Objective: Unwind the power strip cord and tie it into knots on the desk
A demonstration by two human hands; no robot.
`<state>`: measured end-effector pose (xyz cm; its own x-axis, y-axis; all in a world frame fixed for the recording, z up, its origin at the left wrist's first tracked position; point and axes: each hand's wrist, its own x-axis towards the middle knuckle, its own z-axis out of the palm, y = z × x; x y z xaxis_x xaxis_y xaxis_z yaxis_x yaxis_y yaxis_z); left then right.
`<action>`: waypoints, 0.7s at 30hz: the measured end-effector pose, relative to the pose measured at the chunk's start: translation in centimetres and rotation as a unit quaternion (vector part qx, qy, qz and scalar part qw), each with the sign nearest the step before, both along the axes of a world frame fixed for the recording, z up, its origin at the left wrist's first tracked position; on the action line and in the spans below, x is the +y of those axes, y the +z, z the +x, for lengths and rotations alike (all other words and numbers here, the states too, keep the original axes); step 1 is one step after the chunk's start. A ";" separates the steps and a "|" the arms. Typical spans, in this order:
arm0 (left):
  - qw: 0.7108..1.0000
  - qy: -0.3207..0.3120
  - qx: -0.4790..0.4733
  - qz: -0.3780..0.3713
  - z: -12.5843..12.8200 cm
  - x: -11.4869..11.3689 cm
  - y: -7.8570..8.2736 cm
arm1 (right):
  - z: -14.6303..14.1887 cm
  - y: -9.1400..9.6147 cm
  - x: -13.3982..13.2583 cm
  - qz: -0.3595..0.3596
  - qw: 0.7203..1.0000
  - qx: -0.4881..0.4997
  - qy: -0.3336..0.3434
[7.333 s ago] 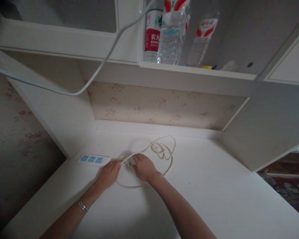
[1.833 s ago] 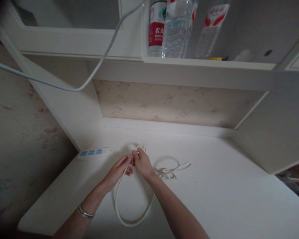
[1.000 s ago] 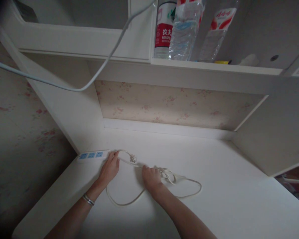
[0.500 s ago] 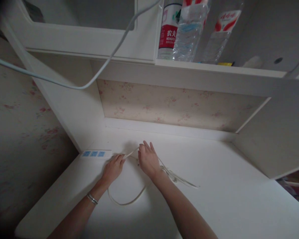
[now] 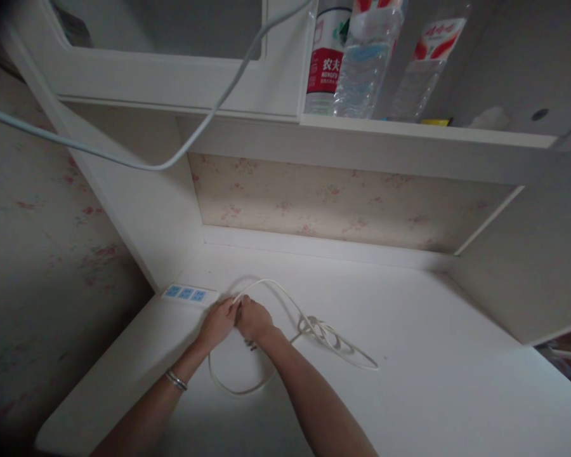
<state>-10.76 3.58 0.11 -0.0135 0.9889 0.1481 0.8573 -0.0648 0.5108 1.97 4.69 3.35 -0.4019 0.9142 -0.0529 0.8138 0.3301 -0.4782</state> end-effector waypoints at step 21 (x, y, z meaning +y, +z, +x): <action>0.988 -0.050 -0.126 -0.066 -0.8 1.2 -0.6 | 17.2 3.8 -6.8 -0.136 0.967 0.168 -0.135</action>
